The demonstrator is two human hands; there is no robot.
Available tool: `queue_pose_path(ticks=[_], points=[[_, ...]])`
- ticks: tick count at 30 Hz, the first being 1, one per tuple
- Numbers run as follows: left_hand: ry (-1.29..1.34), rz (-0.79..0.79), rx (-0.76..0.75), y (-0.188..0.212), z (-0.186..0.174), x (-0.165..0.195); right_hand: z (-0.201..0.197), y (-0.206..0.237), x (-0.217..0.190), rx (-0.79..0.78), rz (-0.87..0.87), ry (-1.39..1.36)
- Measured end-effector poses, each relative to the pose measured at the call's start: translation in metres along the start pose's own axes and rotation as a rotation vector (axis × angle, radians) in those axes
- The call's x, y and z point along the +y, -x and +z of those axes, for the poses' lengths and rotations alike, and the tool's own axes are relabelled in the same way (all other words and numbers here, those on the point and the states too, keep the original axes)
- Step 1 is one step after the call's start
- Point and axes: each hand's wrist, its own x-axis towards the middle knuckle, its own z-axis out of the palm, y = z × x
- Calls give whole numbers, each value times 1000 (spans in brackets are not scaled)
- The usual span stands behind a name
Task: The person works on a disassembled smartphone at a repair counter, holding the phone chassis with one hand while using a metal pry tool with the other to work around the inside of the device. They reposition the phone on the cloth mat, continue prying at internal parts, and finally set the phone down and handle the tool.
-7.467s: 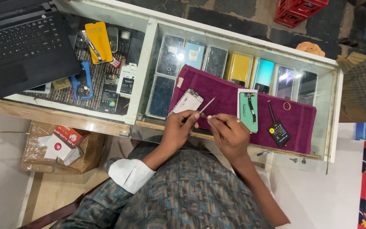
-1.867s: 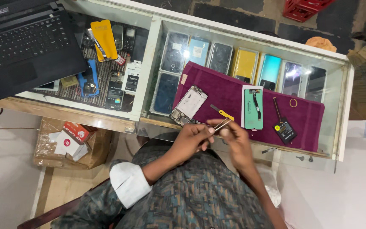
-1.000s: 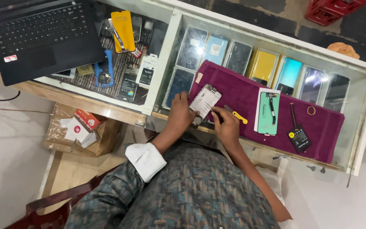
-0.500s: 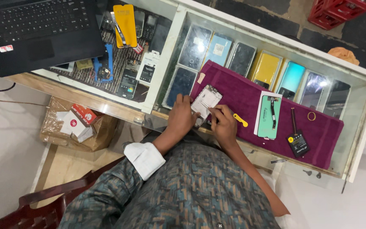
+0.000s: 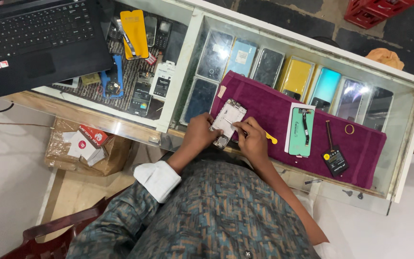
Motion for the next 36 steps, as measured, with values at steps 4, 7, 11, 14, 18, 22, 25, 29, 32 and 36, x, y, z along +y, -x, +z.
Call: queue_pose_path(ticks=[4,7,11,14,18,22,25,29,32,36], points=[[49,-46,-45,-1,-5,-1,-6,-2,3,-58,-85,-35],[18,-50,-42,-2,-6,-1,-7,-3,4,-89,-95,-31],[-11,-83,-52,-2,-5,1,-11,-7,7,-144,-152,-46],[-21,-92,-50,-2,-5,3,-12,-9,8,-228,-18,-61],[-33,-92,-49,-3,-7,4,-11,-7,5,-169,-157,52],[-48,-32,-49,-6,-7,4,-10,-3,0,-154,-218,146],[-82,-30,-84,-7,-10,6,-9,-2,-4,-129,-211,147],[-108,-23,-106,-7,-12,9,-3,0,-6,-21,-111,66],[-84,-21,-142,-7,-14,9,-2,1,-6,26,-44,-58],[64,19,-117,-5,-18,2,-5,8,-1,109,14,-96]])
